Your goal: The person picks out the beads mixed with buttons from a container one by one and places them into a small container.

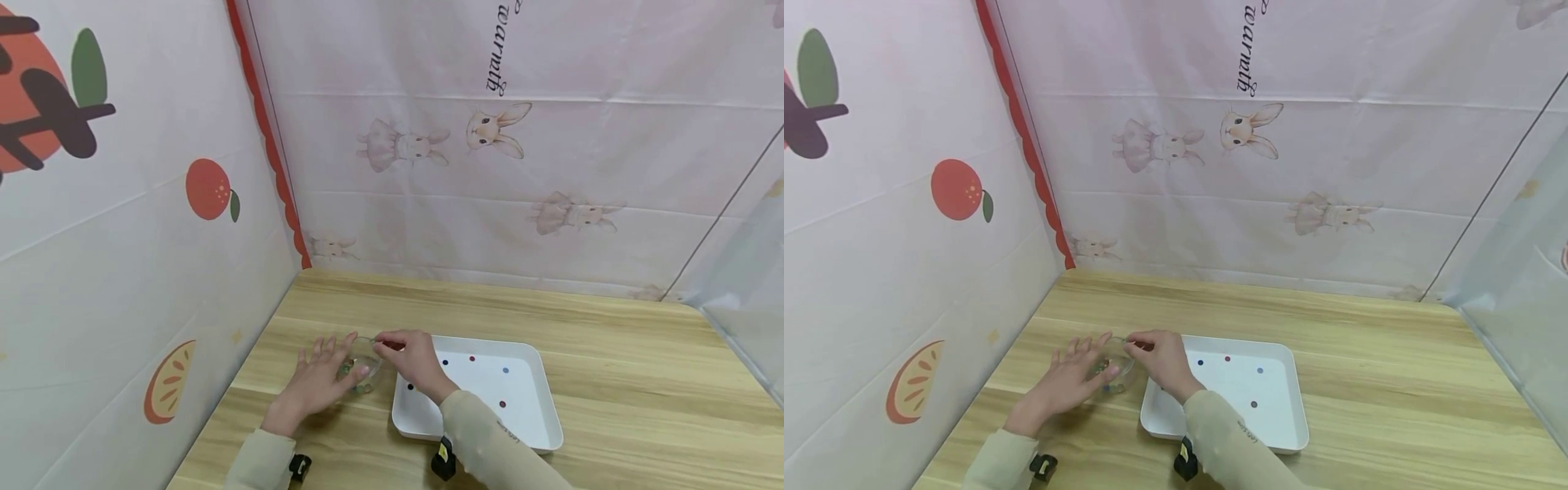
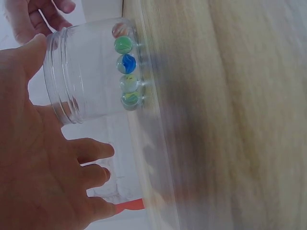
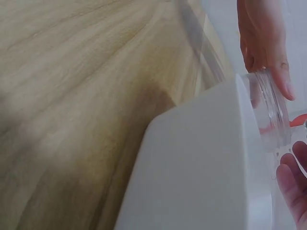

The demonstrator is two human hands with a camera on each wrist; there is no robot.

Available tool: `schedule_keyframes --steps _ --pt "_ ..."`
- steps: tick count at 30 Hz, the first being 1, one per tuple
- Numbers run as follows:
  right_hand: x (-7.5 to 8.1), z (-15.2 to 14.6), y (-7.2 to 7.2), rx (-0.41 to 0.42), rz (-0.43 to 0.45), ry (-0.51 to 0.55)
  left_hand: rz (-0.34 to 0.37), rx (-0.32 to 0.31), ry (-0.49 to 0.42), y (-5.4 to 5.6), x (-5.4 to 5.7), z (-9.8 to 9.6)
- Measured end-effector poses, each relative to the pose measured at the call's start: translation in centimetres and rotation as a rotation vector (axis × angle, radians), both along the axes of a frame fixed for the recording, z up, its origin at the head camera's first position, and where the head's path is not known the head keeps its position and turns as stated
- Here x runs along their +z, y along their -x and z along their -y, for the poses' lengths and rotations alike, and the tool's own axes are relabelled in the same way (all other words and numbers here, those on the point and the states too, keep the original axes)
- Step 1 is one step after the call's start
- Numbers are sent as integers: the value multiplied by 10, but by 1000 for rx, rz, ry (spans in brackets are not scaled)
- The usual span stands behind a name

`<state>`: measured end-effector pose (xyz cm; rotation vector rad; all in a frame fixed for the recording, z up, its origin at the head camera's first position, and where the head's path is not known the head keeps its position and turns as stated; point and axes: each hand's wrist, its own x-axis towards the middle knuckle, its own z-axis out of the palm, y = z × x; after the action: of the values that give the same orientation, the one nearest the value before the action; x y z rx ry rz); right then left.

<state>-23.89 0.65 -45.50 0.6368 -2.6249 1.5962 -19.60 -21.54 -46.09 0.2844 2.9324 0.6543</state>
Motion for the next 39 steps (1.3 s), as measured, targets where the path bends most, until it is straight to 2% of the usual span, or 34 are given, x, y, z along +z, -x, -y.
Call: schedule_keyframes --steps 19,29,39 --pt "-3 0 -4 -3 -70 -15 -2 -8 9 0 2 -5" --pt "-2 -2 -6 -11 -61 -22 -9 -14 7 0 0 -4" --pt "1 -15 -4 -27 -95 -13 -24 -12 -18 0 -2 -1"
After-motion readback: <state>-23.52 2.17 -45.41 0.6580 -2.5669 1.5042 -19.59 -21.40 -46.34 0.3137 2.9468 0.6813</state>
